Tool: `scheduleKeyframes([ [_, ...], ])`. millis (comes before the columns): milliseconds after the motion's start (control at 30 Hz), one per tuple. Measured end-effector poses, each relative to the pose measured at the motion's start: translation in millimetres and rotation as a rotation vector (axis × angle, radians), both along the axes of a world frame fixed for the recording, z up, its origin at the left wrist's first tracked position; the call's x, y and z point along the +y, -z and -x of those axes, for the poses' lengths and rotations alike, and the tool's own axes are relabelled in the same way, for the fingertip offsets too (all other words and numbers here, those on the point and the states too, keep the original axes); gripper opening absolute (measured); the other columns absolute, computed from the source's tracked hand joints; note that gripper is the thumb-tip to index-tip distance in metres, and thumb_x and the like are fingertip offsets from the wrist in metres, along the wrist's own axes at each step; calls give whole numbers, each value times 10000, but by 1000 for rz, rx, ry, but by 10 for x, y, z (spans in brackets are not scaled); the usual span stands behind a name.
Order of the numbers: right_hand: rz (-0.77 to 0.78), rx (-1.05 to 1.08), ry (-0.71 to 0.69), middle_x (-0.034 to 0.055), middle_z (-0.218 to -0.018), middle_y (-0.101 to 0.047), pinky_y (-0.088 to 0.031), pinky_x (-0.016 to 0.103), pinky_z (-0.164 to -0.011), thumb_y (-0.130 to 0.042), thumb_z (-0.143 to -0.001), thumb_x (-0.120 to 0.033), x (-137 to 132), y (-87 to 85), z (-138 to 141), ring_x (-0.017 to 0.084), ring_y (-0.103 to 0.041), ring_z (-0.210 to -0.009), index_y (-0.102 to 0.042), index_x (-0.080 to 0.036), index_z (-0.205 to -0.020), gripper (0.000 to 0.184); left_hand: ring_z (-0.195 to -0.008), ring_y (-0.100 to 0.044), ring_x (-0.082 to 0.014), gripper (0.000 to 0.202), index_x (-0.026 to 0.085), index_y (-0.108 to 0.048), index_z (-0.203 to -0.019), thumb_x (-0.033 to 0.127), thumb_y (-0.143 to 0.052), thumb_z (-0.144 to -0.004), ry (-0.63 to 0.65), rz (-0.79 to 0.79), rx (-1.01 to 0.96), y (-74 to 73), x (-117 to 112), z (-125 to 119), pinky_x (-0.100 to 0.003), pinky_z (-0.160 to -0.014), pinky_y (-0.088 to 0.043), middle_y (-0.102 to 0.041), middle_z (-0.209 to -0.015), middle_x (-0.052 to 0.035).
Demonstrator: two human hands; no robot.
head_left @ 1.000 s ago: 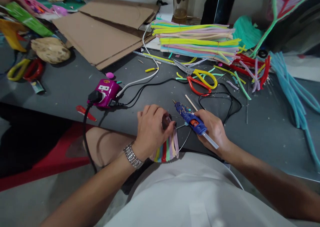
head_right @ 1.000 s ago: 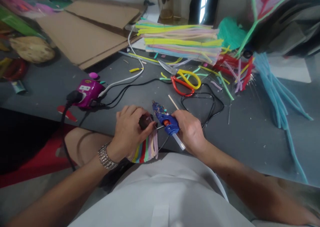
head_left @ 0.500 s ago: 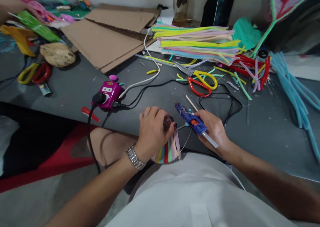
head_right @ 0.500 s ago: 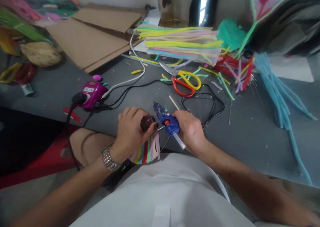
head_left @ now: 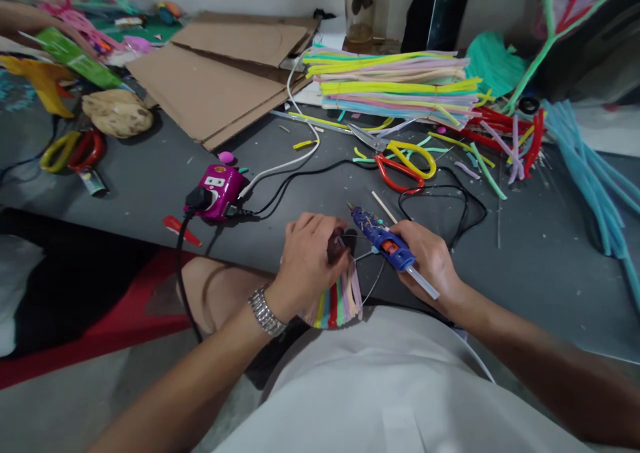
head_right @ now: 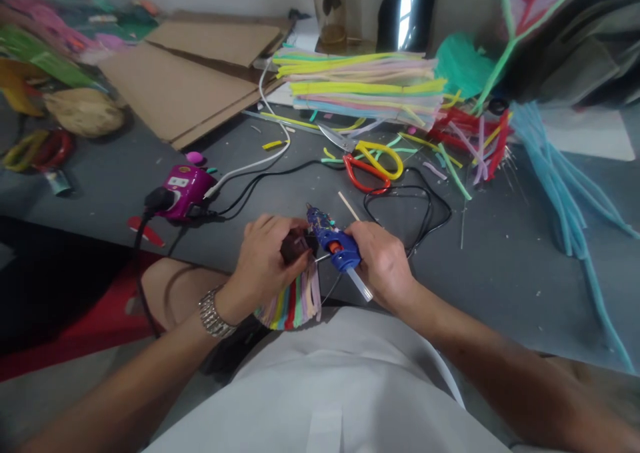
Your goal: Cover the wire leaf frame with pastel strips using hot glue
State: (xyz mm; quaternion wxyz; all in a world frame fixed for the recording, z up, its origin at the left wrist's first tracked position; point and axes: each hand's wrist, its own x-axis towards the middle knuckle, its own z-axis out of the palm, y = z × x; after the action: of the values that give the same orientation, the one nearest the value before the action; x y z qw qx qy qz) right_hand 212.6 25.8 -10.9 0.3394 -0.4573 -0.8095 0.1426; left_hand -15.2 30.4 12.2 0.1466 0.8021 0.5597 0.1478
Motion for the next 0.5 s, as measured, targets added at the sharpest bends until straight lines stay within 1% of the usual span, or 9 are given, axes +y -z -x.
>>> scheduleKeyframes([
  [167, -9, -3, -5, 43, -745, -644, -446, 295, -606, -487, -976, -246, 1, -21, -1, 180, -587, -651, -577, -197, -912, 120, -1015, -564, -315, 257, 204, -630, -1084, 240, -690, -837, 14, -13, 46, 2, 9, -16, -440, -827, -392, -676, -962, -74],
  [300, -18, -6, -11, 50, -746, -652, -450, 295, -598, -487, -977, -256, 4, -40, 5, 182, -592, -647, -581, -191, -914, 131, -1023, -556, -324, 235, 197, -633, -1088, 295, -665, -877, 18, -46, 72, -3, -8, -25, -455, -827, -394, -668, -977, -87],
  [367, -20, -4, -6, 48, -750, -654, -449, 295, -601, -484, -977, -254, 4, -36, 8, 181, -590, -651, -581, -194, -916, 129, -1045, -548, -330, 233, 197, -632, -1081, 312, -668, -881, -6, -53, 91, -15, -22, -33, -461, -835, -395, -666, -1009, -95],
  [500, -6, -2, -1, 41, -756, -652, -454, 298, -618, -484, -963, -233, 1, -14, -1, 181, -595, -662, -576, -202, -923, 105, -1057, -539, -333, 247, 197, -621, -1035, 302, -720, -835, -94, -35, 132, -46, -49, -56, -464, -834, -399, -653, -1041, -101],
])
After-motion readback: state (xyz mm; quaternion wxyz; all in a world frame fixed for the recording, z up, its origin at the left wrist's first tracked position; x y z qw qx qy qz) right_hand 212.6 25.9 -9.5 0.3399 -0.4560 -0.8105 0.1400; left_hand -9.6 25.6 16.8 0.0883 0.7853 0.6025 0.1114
